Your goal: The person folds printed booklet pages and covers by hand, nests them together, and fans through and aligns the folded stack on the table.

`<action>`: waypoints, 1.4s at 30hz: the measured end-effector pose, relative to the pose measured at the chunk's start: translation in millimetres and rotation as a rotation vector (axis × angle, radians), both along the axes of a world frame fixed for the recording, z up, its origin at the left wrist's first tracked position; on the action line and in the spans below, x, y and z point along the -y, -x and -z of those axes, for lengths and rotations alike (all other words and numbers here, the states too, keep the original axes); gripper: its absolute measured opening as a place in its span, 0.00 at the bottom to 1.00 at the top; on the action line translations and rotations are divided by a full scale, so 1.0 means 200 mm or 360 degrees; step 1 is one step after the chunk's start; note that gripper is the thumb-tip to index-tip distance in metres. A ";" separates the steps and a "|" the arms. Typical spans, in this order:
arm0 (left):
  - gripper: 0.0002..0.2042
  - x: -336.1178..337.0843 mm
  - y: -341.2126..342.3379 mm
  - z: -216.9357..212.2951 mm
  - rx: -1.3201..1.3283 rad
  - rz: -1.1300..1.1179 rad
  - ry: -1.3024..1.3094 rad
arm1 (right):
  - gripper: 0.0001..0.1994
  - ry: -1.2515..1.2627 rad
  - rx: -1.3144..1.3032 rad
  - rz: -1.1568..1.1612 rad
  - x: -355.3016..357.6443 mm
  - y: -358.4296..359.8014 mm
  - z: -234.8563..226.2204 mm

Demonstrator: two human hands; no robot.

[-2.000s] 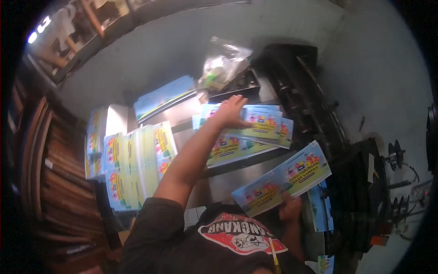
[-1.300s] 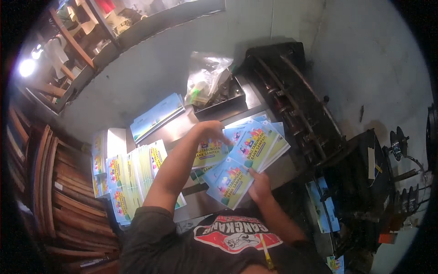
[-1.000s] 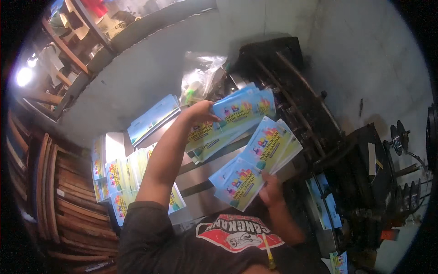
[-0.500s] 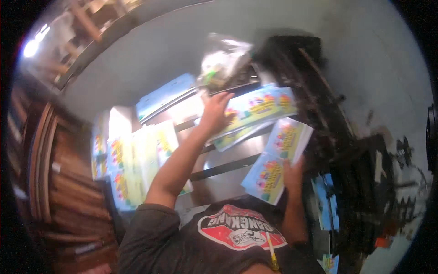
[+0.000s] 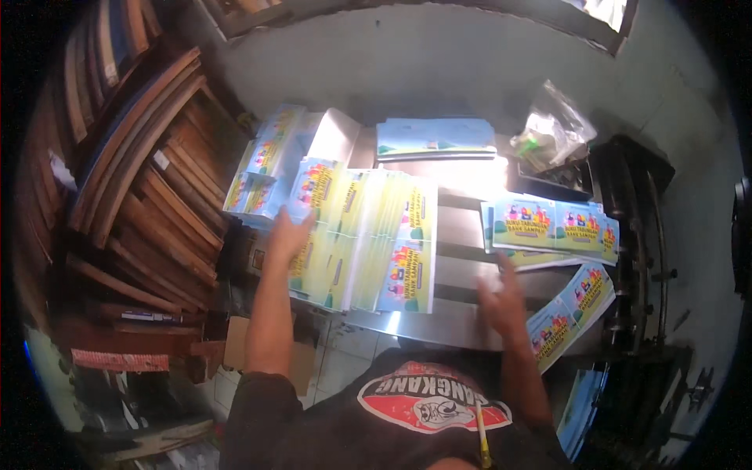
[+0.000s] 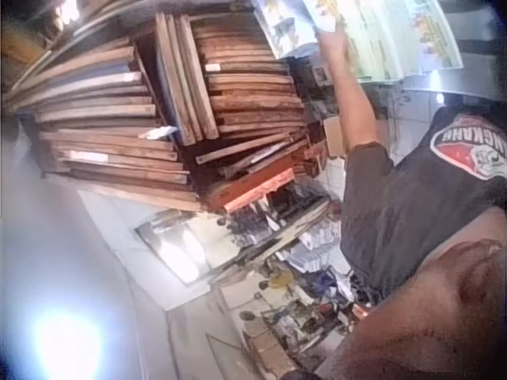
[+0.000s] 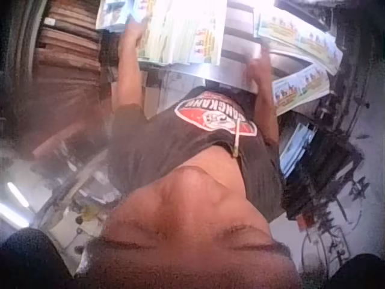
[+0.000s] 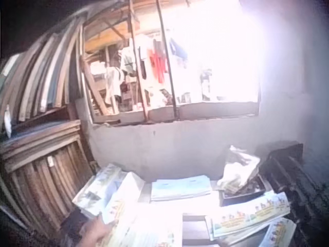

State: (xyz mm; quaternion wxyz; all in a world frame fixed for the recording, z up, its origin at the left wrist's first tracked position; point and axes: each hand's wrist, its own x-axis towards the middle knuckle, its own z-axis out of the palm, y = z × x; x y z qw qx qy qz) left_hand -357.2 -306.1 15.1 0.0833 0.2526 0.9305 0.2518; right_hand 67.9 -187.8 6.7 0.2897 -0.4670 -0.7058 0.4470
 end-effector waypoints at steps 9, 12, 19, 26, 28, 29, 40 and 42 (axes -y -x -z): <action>0.26 -0.01 -0.03 -0.02 0.0126 0.0463 -0.0174 | 0.43 -0.0435 0.0436 -0.0392 -0.17 0.52 0.25; 0.20 0.00 0.12 0.11 0.1285 0.0612 -0.0124 | 0.44 -0.0422 0.0423 -0.0472 -0.16 0.51 0.26; 0.25 -0.06 -0.20 0.27 0.1763 0.0906 -0.0269 | 0.46 -0.0449 0.0352 -0.0402 -0.14 0.51 0.24; 0.18 -0.14 -0.58 0.25 0.2389 0.0554 -0.0932 | 0.42 -0.0220 0.0219 -0.0565 -0.18 0.43 0.26; 0.17 -0.14 -0.62 0.19 0.2224 0.0546 -0.0879 | 0.46 -0.0173 0.0123 -0.0607 -0.21 0.43 0.29; 0.17 -0.14 -0.63 0.19 0.2056 0.0517 -0.0832 | 0.46 -0.0182 0.0124 -0.0591 -0.21 0.41 0.30; 0.18 0.02 -0.79 -0.21 0.1565 0.0883 -0.0782 | 0.59 0.1296 -0.1150 -0.0611 -0.01 0.17 0.11; 0.18 0.00 -0.89 -0.36 0.1602 0.0913 -0.0578 | 0.59 0.1488 -0.1222 -0.0612 0.07 0.06 0.14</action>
